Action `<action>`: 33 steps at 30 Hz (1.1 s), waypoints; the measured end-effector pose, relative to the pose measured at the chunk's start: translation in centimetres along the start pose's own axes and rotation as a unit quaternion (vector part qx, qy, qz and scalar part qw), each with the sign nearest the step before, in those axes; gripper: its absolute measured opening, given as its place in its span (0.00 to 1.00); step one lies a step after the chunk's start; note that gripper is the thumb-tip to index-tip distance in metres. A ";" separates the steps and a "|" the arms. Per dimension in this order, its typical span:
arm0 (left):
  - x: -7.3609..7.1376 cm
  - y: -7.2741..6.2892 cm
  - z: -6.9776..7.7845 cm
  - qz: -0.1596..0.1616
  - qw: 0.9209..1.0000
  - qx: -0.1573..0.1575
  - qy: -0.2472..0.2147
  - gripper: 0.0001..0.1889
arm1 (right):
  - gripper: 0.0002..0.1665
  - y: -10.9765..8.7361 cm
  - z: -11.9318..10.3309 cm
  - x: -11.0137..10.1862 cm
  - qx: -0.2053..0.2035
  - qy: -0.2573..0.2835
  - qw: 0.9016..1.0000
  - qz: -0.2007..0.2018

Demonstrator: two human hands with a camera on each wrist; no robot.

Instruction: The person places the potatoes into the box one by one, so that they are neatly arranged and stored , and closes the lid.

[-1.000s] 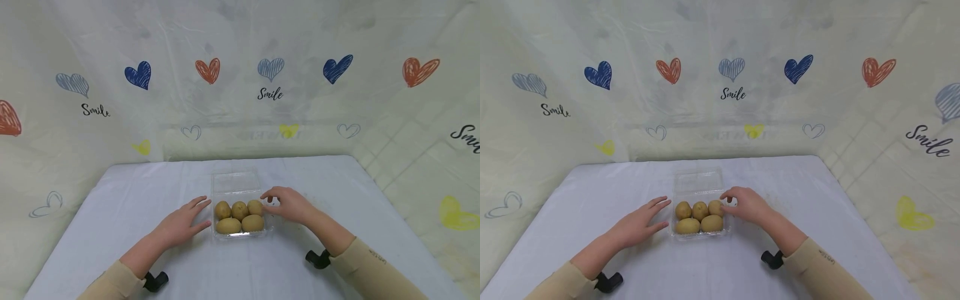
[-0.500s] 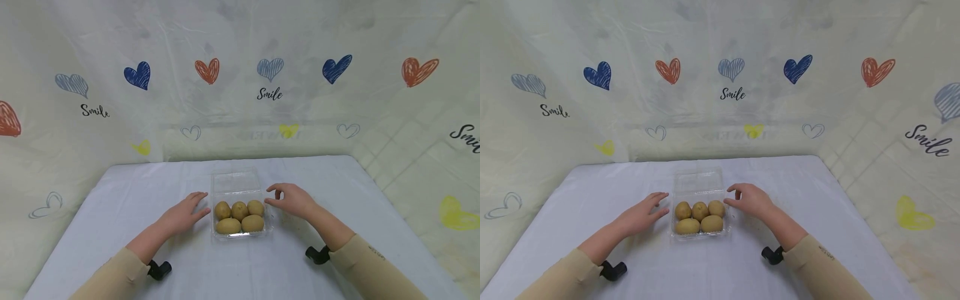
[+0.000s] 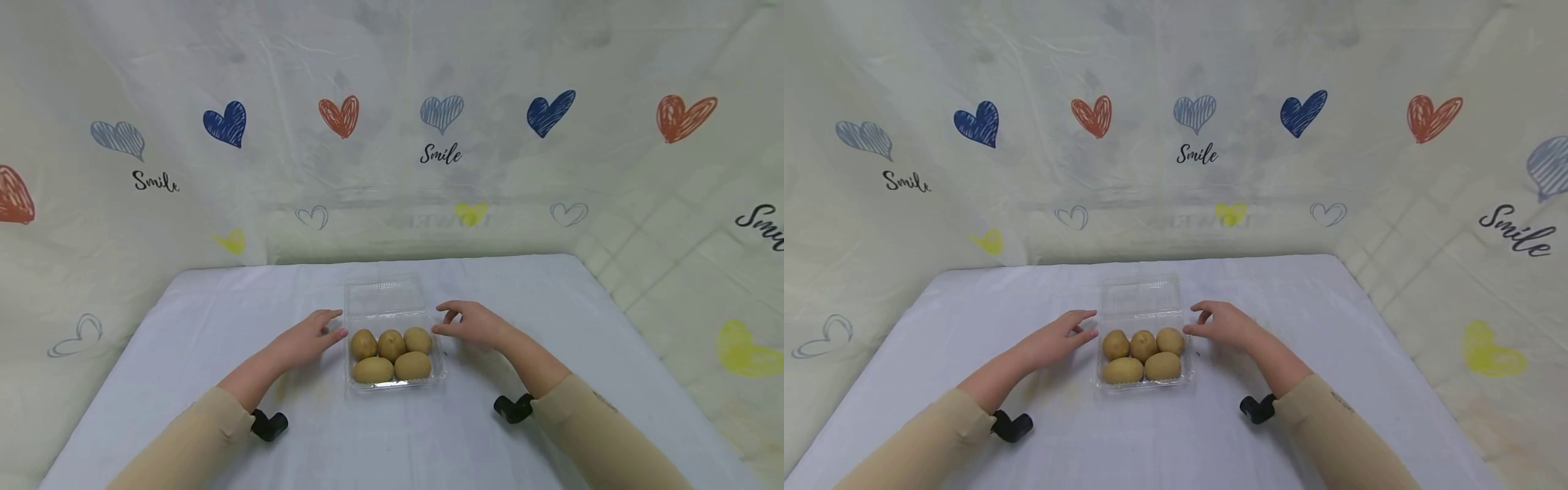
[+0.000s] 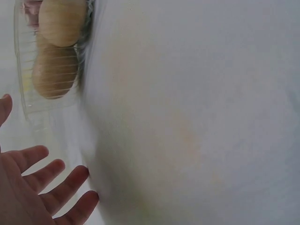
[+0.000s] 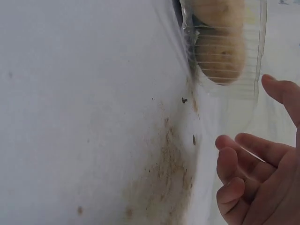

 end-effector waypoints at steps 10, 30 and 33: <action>0.3 0.5 0.7 -0.012 1.000 0.011 -0.002 0.33 | 0.38 1.0 0.3 0.8 -0.006 0.036 0.999 -0.039; 0.4 0.8 0.7 0.004 1.000 0.007 -0.014 0.37 | 0.32 1.7 0.2 0.5 -0.030 0.072 0.997 0.026; 0.2 0.5 1.0 0.017 1.000 0.003 -0.015 0.38 | 0.29 1.6 0.0 0.2 -0.031 0.073 0.996 0.046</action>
Point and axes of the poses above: each hand's wrist, its own y-axis towards the middle knuckle, its own x-axis out of the palm, z = x × y, the point moved 6 cm from there along y, towards the middle knuckle, and after that the axes turned 8 degrees about z, right-handed, at the moved point
